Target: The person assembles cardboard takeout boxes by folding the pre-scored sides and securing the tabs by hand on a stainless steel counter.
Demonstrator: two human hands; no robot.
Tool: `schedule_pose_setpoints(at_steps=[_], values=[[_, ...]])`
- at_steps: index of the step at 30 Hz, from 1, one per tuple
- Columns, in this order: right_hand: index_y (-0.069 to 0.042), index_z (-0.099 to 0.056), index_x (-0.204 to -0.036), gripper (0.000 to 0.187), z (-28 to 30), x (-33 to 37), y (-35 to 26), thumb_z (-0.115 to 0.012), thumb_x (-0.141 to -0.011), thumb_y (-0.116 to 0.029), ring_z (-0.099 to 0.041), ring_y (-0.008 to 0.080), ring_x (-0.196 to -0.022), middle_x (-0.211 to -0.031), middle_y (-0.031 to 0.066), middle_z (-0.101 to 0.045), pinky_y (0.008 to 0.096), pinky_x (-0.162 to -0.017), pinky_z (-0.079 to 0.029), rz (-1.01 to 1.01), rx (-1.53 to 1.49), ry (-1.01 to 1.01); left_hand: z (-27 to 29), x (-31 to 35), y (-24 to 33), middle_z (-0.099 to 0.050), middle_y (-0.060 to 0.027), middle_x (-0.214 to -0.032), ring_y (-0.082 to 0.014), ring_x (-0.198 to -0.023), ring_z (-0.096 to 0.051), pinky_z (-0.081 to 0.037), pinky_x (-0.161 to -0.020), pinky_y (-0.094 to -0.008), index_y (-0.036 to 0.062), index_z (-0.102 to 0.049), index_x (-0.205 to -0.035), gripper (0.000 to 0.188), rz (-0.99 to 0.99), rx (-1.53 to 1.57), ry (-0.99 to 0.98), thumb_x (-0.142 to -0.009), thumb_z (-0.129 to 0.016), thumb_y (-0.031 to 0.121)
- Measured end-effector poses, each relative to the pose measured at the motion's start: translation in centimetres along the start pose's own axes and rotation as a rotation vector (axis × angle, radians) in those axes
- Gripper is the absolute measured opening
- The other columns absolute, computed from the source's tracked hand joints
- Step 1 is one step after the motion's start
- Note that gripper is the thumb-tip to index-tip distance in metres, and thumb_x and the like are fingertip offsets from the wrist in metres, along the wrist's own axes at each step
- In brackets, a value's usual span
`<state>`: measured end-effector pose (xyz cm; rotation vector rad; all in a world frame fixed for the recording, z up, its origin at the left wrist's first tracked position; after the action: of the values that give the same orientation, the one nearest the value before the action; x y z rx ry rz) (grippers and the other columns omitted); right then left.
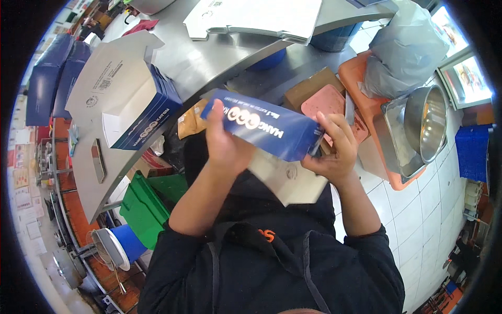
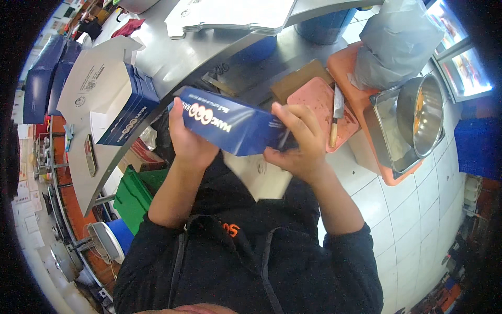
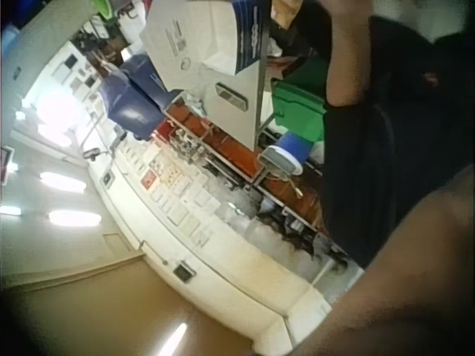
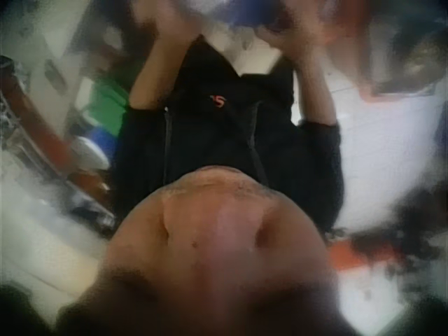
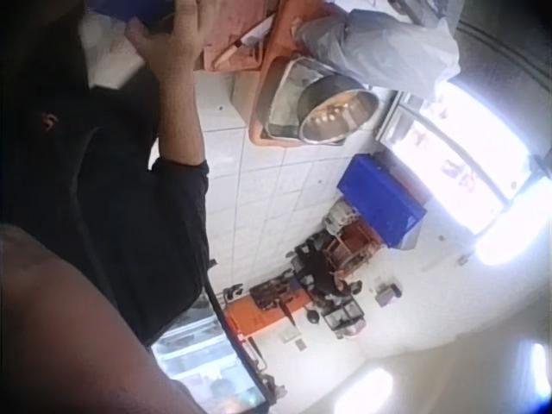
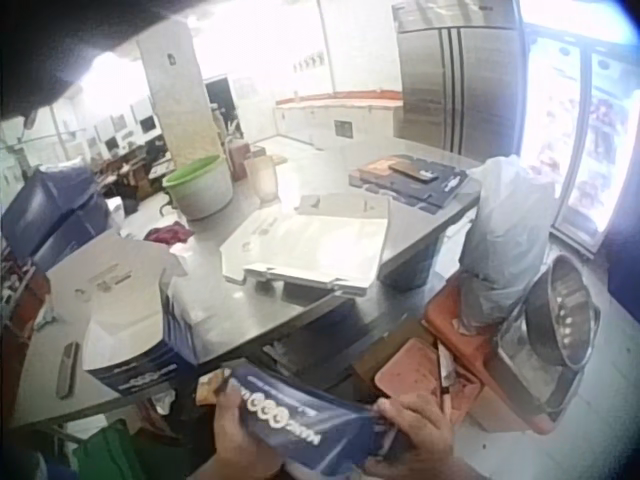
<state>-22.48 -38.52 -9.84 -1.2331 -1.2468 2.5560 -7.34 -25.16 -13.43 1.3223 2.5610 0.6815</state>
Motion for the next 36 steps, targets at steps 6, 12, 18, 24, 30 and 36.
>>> schedule_pose_setpoints(at_steps=[6, 12, 18, 24, 30, 36], values=[[-0.002, -0.046, -0.149, 0.105, -2.6, -0.2, 0.7, -0.095, -0.062, -0.034, -0.056, 0.0318, -0.124, -0.134, 0.0171, -0.057, 0.0403, -0.105, -0.044, -0.141, -0.272, -0.324, 6.7, 1.9, 0.2, -0.066, -0.0058, -0.102, -0.0178, -0.094, -0.064, -0.049, -0.092, -0.0361, 0.0028, -0.060, -0.111, 0.019, -0.201, -0.457, 0.395, -0.098, -0.056, 0.016], [0.000, -0.042, -0.150, 0.097, -6.9, -2.0, -2.7, -0.086, -0.069, -0.032, -0.051, 0.0367, -0.133, -0.144, 0.0223, -0.050, 0.0423, -0.110, -0.041, -0.067, -0.173, -0.373, -1.1, 3.4, -3.5, -0.060, -0.0157, -0.115, -0.0339, -0.107, -0.060, -0.047, -0.088, -0.0471, 0.0022, -0.056, -0.126, 0.040, -0.425, -1.479, -0.112, -0.091, -0.066, 0.020], [0.001, -0.069, -0.119, 0.054, -5.3, -2.4, -4.6, -0.059, -0.066, -0.003, -0.064, 0.0421, -0.113, -0.114, 0.0191, -0.067, 0.0498, -0.096, -0.053, 0.230, -0.163, -0.126, 0.1, 3.5, -2.8, -0.058, -0.0166, -0.132, -0.0323, -0.123, -0.056, -0.044, -0.104, -0.0461, 0.0039, -0.055, -0.130, 0.057, -0.047, -1.231, -0.270, -0.089, -0.070, 0.039], [0.006, -0.071, -0.105, 0.038, -4.5, -1.9, -5.6, -0.058, -0.070, 0.000, -0.070, 0.0397, -0.102, -0.100, 0.0186, -0.070, 0.0496, -0.091, -0.057, 0.369, -0.279, -0.134, 4.5, 3.1, -0.6, -0.066, -0.0100, -0.122, -0.0228, -0.118, -0.061, -0.044, -0.106, -0.0429, 0.0033, -0.061, -0.121, 0.048, -0.049, -0.117, 0.113, -0.101, -0.053, 0.046], [0.007, -0.068, -0.105, 0.027, -2.9, -1.1, -2.5, -0.045, -0.098, -0.006, -0.069, 0.0390, -0.105, -0.108, 0.0249, -0.069, 0.0486, -0.095, -0.054, 0.112, -0.506, 0.122, 3.8, 3.4, -1.7, -0.065, -0.0090, -0.124, -0.0213, -0.119, -0.059, -0.043, -0.106, -0.0403, 0.0008, -0.059, -0.124, 0.033, -0.113, -0.247, 0.062, -0.106, -0.046, 0.025], [0.004, -0.070, -0.114, 0.037, -4.1, -2.5, -3.1, -0.052, -0.105, -0.028, -0.063, 0.0404, -0.116, -0.121, 0.0213, -0.068, 0.0485, -0.099, -0.050, 0.199, -0.302, -0.081, 3.2, 4.5, -1.4, -0.063, -0.0083, -0.127, -0.0155, -0.120, -0.056, -0.040, -0.107, -0.0315, -0.0025, -0.059, -0.128, 0.036, -0.205, -0.575, 0.077, -0.110, -0.040, 0.021]])
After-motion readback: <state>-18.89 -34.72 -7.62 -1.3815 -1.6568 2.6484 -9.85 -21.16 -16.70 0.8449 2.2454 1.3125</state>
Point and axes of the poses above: each hand's wrist, its own x-axis away from the middle knuckle, its own z-axis out of the back of the hand, y = z × x, the point moved 9 cm from there along -x, towards the middle knuckle
